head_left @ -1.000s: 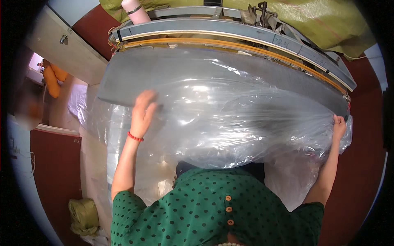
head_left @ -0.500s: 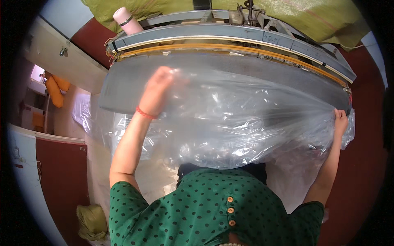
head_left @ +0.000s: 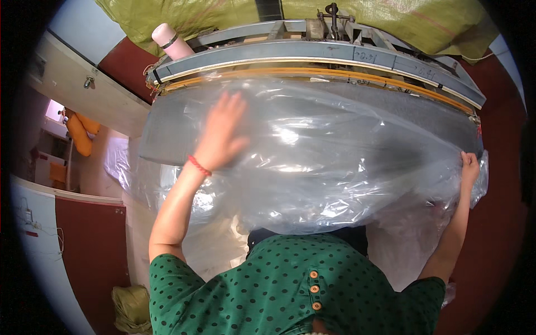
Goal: The recorder is aligning and smoothing a large plastic sheet onto an industrial heat-sealing machine.
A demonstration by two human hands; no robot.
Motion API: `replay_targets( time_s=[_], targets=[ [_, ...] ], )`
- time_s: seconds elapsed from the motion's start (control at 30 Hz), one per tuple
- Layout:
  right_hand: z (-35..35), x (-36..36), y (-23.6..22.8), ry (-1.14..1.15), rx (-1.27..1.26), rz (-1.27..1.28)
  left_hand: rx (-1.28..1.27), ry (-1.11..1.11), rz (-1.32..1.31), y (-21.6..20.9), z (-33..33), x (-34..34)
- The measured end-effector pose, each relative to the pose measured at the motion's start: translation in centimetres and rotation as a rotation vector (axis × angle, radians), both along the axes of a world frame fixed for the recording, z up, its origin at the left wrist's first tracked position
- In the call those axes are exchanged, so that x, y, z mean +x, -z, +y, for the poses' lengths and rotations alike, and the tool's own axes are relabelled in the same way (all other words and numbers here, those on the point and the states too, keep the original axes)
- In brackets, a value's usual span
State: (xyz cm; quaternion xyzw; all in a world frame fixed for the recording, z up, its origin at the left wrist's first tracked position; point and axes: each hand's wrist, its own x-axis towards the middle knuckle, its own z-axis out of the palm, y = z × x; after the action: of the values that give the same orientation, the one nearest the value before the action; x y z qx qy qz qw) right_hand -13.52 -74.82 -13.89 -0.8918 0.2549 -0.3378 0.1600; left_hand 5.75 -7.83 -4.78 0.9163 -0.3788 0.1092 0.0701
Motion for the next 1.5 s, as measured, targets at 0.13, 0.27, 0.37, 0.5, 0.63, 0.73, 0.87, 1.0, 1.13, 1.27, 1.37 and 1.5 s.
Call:
replay_targets(
  time_s=[0.13, 0.27, 0.37, 0.5, 0.63, 0.73, 0.87, 1.0, 1.13, 1.27, 1.37, 1.5],
  targets=[
    [-1.4, -4.2, -0.6, 0.035, 0.109, 0.055, 0.109, -0.059, 0.207, 4.4, 2.9, -2.4],
    [-2.2, -5.7, -0.2, 0.065, 0.113, 0.035, -0.096, -0.055, 0.297, 4.0, 4.2, -3.0],
    [-2.3, -5.7, 0.2, 0.086, 0.1, 0.024, -0.2, -0.12, 0.262, 3.1, 2.2, -0.8],
    [-3.2, -5.9, 0.3, 0.094, 0.159, 0.033, -0.173, 0.021, 0.021, 3.2, -1.2, 3.5],
    [-5.0, -7.4, 0.9, 0.113, 0.125, 0.032, 0.098, 0.0, 0.17, 4.7, -1.7, 2.9],
    [-6.4, -9.2, 1.8, 0.102, 0.157, 0.023, -0.004, 0.036, 0.179, 5.3, -0.8, -0.3],
    [-7.5, -10.4, 2.5, 0.133, 0.12, -0.016, -0.04, 0.035, 0.159, 4.9, 0.1, -2.9],
    [-7.6, -10.2, 2.5, 0.134, 0.181, -0.042, -0.228, -0.177, 0.189, 4.4, -0.5, -1.1],
    [-7.5, -10.3, 2.1, 0.122, 0.219, -0.085, -0.557, -0.431, 0.097, 5.1, -2.0, 3.2],
    [-7.8, -11.0, 1.7, 0.146, 0.19, -0.09, -0.386, -0.563, 0.013, 5.8, -2.1, 5.6],
    [-7.9, -11.3, 1.3, 0.146, 0.177, -0.083, -0.316, -0.601, 0.126, 5.9, -1.6, 5.5],
    [-7.4, -10.5, 0.8, 0.196, 0.146, -0.054, -0.317, -0.492, 0.082, 6.0, -0.8, 5.1]
  ],
)
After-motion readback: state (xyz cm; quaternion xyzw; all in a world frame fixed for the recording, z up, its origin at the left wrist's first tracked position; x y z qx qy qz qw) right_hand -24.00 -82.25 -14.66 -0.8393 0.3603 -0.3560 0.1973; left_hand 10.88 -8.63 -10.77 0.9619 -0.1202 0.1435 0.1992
